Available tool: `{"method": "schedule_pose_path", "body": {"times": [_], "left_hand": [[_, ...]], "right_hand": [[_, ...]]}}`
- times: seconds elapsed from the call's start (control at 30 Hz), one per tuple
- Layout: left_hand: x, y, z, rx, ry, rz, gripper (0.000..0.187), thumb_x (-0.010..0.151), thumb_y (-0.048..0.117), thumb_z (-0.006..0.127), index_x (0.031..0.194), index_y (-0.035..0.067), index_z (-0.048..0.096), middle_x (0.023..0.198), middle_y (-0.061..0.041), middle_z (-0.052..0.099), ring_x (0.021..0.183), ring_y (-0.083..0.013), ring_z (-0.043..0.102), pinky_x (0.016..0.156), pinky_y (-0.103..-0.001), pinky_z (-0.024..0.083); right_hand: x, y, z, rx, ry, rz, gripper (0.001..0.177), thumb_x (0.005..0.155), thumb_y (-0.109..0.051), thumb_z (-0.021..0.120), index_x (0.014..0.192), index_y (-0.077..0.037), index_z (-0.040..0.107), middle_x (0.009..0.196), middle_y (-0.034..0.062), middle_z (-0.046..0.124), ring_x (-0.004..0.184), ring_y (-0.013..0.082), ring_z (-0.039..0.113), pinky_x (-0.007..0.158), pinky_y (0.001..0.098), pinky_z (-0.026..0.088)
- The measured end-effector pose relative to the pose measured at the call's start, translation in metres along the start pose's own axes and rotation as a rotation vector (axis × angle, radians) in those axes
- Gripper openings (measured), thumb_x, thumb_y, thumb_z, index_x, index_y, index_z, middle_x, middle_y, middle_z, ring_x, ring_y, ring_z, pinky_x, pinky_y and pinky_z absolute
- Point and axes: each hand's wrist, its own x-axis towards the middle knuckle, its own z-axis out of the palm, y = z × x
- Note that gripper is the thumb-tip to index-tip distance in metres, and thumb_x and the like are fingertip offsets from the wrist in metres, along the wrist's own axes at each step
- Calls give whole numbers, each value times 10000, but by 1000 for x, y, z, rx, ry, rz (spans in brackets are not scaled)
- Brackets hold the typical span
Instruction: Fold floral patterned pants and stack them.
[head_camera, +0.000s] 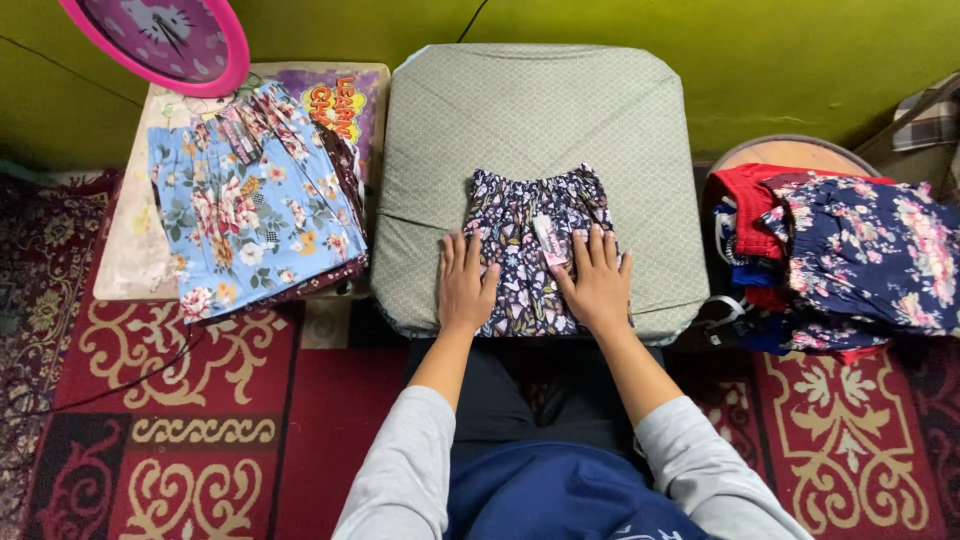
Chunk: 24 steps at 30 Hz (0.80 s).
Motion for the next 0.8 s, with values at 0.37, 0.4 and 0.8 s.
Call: {"method": "schedule_pose_path", "body": {"times": [0.37, 0.4, 0.8], "left_hand": [[18, -27, 38, 359, -123, -115, 669, 764, 474, 740, 1386, 301, 565, 1336, -31, 561, 1294, -300, 518, 987, -505, 491], [24, -24, 32, 360, -122, -123, 669, 764, 474, 740, 1386, 301, 565, 1336, -31, 561, 1294, -300, 518, 987, -505, 491], [65, -49, 37, -550, -298, -553, 720, 669, 252, 865, 1343, 330, 622, 1353, -140, 639, 1264, -316, 618, 996, -397, 524]], "right_hand": [[18, 58, 46, -45, 138, 18, 376, 919, -293, 676, 1288, -363, 703, 1304, 106, 654, 1104, 394, 684, 881, 502, 584], [19, 63, 47, -45, 133, 11, 376, 919, -293, 676, 1288, -363, 703, 1304, 106, 654, 1104, 394, 684, 881, 502, 584], [50, 65, 29, 486, -152, 145, 689, 834, -141, 653, 1496, -313, 564, 1295, 237, 590, 1239, 476, 585, 1011, 565, 487]]}}
